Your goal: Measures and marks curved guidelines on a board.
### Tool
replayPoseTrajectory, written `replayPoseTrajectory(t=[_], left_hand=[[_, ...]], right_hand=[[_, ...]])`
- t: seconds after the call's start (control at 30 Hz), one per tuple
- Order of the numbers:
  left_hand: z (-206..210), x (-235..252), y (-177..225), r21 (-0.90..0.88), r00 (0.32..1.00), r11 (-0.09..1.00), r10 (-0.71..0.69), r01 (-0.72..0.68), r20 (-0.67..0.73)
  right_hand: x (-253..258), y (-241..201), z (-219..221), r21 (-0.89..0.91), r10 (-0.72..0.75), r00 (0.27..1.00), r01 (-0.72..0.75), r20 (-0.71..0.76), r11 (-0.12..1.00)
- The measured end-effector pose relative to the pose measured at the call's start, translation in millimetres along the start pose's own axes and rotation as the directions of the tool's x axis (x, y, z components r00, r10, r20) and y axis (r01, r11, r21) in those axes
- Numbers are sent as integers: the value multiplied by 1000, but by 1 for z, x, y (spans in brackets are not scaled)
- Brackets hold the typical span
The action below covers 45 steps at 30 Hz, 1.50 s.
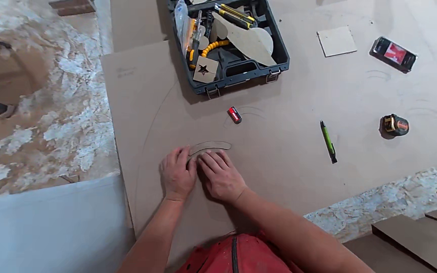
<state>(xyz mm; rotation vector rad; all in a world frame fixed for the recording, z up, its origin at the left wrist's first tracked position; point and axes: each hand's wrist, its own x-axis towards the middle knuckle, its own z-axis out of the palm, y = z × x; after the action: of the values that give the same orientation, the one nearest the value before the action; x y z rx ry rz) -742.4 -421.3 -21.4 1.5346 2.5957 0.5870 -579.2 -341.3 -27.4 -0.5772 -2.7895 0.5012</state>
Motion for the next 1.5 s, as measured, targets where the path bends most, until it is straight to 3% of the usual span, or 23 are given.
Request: replayPoseTrajectory(t=[0.1, 0.33, 0.8, 1.17, 1.27, 1.4, 1.5], left_hand=[[2, 10, -5, -25, 1000, 1000, -15, 15, 0], [6, 13, -6, -55, 1000, 998, 5, -6, -31], [6, 13, -9, -89, 1000, 996, -11, 8, -25], [4, 14, -9, -110, 999, 994, -19, 16, -29], [-3, 17, -10, -163, 997, 984, -67, 71, 31], [-26, 28, -17, -359, 972, 907, -169, 219, 165], [-30, 29, -21, -411, 966, 880, -169, 238, 198]], right_hand=[[11, 0, 0, -39, 83, 994, -80, 75, 996], [12, 1, 2, -17, 128, 987, -127, 97, 992], [15, -1, 2, -39, 135, 980, -130, 146, 991], [15, 0, 7, -74, 112, 989, -105, 99, 992], [16, 0, 7, -89, 108, 991, -100, 85, 991], [18, 0, 4, -116, 115, 984, -99, 138, 988], [21, -1, 2, -125, 117, 980, -98, 162, 987]])
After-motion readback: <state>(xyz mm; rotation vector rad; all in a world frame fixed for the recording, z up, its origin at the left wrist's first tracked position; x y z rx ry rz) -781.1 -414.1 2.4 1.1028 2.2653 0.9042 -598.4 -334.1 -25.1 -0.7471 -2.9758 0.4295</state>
